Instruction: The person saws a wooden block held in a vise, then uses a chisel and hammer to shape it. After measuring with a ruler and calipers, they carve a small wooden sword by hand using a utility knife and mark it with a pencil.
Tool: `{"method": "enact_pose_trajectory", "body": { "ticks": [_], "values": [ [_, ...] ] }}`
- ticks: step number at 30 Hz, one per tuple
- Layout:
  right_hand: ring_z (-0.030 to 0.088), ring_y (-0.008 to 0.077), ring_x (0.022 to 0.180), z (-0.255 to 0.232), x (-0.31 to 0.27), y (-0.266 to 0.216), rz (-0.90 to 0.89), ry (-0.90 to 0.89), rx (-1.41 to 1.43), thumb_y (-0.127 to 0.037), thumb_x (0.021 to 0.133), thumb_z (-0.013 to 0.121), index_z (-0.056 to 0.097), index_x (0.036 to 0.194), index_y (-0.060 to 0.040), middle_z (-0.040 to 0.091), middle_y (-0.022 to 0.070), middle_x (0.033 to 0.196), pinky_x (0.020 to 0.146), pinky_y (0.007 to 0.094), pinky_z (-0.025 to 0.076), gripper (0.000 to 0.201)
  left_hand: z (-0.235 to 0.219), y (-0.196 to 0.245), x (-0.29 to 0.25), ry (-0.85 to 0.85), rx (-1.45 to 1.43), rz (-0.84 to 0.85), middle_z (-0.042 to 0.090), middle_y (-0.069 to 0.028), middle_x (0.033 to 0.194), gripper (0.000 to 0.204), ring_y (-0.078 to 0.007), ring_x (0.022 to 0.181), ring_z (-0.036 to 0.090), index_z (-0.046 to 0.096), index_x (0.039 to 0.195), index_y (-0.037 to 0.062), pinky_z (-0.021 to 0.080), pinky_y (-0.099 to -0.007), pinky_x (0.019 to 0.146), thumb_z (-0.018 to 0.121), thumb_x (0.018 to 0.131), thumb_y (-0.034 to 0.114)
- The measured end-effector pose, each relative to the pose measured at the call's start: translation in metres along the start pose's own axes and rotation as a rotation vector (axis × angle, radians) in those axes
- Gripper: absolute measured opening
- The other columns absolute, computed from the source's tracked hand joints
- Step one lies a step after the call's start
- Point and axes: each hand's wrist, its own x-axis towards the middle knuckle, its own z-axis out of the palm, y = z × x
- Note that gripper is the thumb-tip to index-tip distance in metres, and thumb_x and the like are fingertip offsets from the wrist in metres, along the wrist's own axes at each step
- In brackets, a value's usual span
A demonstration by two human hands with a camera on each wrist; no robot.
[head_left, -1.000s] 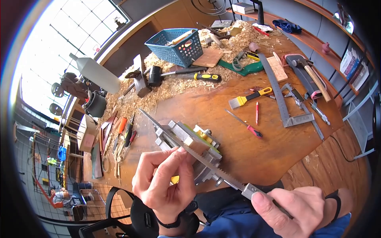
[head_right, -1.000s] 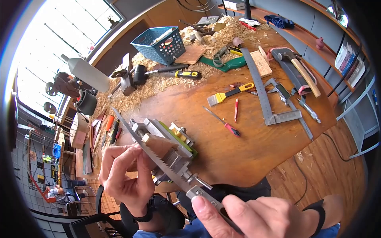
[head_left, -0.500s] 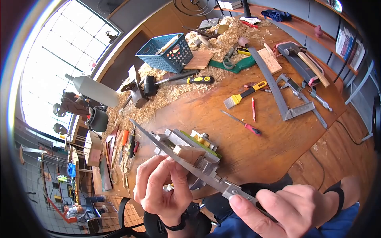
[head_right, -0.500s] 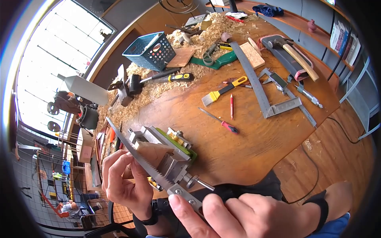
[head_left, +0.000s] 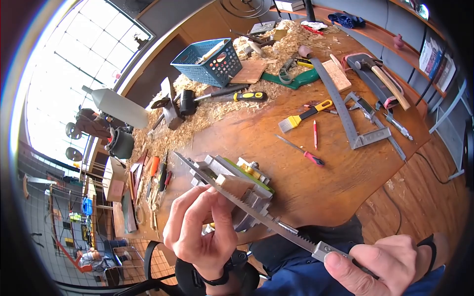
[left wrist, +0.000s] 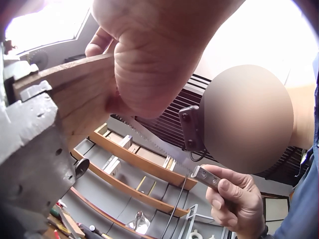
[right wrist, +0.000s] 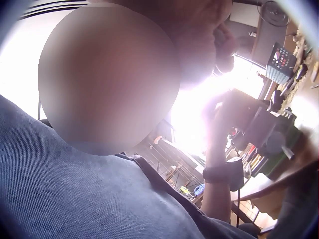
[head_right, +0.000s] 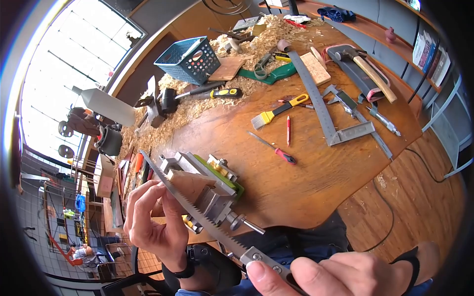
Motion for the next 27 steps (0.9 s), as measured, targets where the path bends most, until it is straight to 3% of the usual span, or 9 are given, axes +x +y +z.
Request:
{"method": "enact_pose_trajectory", "body": {
  "ticks": [2, 4, 8, 10, 14, 19, 21, 27],
  "values": [
    [0.054, 0.0095, 0.049, 0.002, 0.002, 0.001, -0.001, -0.032, -0.046, 0.001, 0.081, 0.069, 0.065, 0.129, 0.0097, 0.062, 0.0078, 0.081, 0.041, 0.0255, 0.047, 0.049, -0.001, -0.001, -0.001, -0.007, 0.007, -0.003, 0.073, -0.0185, 0.09, 0.011, -0.0194, 0.068, 0.071, 0.075, 0.094, -0.0028, 0.055, -0.0258, 0.053, 0.078, 0.084, -0.002],
    [0.054, 0.0156, 0.053, 0.004, 0.007, 0.001, 0.004, 0.034, 0.022, 0.008, 0.075, 0.071, 0.066, 0.127, 0.0132, 0.061, 0.0132, 0.082, 0.042, 0.0275, 0.043, 0.052, 0.001, -0.001, -0.003, 0.002, -0.013, -0.017, 0.073, -0.018, 0.09, 0.011, -0.0187, 0.067, 0.07, 0.075, 0.095, -0.0028, 0.054, -0.0253, 0.053, 0.078, 0.084, -0.002],
    [0.055, 0.0152, 0.054, 0.024, 0.021, 0.013, 0.021, 0.043, 0.061, 0.008, 0.074, 0.069, 0.064, 0.131, 0.013, 0.06, 0.0113, 0.082, 0.044, 0.0278, 0.045, 0.057, 0.001, 0.0, -0.004, 0.012, -0.006, -0.008, 0.073, -0.0175, 0.09, 0.011, -0.0178, 0.066, 0.07, 0.075, 0.094, -0.0027, 0.053, -0.0243, 0.052, 0.077, 0.084, -0.003],
    [0.05, 0.0084, 0.048, 0.037, 0.03, 0.024, -0.057, 0.031, -0.026, 0.004, 0.081, 0.065, 0.065, 0.13, 0.0098, 0.056, 0.0046, 0.076, 0.04, 0.0244, 0.045, 0.049, 0.0, 0.002, -0.003, 0.0, -0.014, -0.033, 0.073, -0.0169, 0.091, 0.01, -0.0171, 0.065, 0.069, 0.075, 0.095, -0.0025, 0.052, -0.0239, 0.052, 0.076, 0.084, -0.004],
    [0.047, 0.0082, 0.046, 0.046, 0.04, 0.024, -0.076, 0.043, -0.064, 0.004, 0.078, 0.065, 0.064, 0.133, 0.0098, 0.044, 0.0011, 0.072, 0.04, 0.0249, 0.045, 0.055, -0.002, 0.002, -0.001, -0.01, 0.023, -0.016, 0.073, -0.0155, 0.088, 0.014, -0.018, 0.065, 0.07, 0.075, 0.094, -0.0014, 0.053, -0.026, 0.054, 0.075, 0.082, -0.006],
    [0.048, 0.0086, 0.048, 0.03, 0.029, 0.015, -0.083, -0.041, -0.085, 0.005, 0.077, 0.066, 0.064, 0.131, 0.0102, 0.046, 0.0014, 0.071, 0.038, 0.0261, 0.042, 0.055, 0.0, 0.002, 0.0, 0.017, 0.019, -0.003, 0.073, -0.0153, 0.087, 0.016, -0.0202, 0.065, 0.07, 0.075, 0.094, -0.0012, 0.054, -0.0271, 0.055, 0.073, 0.079, -0.007],
    [0.056, 0.0158, 0.055, 0.02, 0.021, 0.007, -0.029, 0.023, -0.021, 0.009, 0.074, 0.067, 0.062, 0.134, 0.0126, 0.059, 0.0104, 0.081, 0.046, 0.0283, 0.047, 0.06, 0.0, 0.001, 0.001, 0.015, 0.007, 0.002, 0.073, -0.015, 0.087, 0.016, -0.0203, 0.065, 0.07, 0.075, 0.093, -0.0014, 0.054, -0.0274, 0.055, 0.073, 0.078, -0.007],
    [0.057, 0.0183, 0.055, -0.007, 0.005, -0.005, 0.052, -0.025, 0.026, 0.013, 0.074, 0.067, 0.063, 0.133, 0.0118, 0.059, 0.0105, 0.079, 0.047, 0.0296, 0.047, 0.059, -0.002, 0.002, 0.0, -0.006, -0.029, -0.018, 0.072, -0.0155, 0.085, 0.014, -0.0218, 0.066, 0.07, 0.074, 0.092, -0.0017, 0.054, -0.0284, 0.057, 0.074, 0.078, -0.006]
  ]
}}
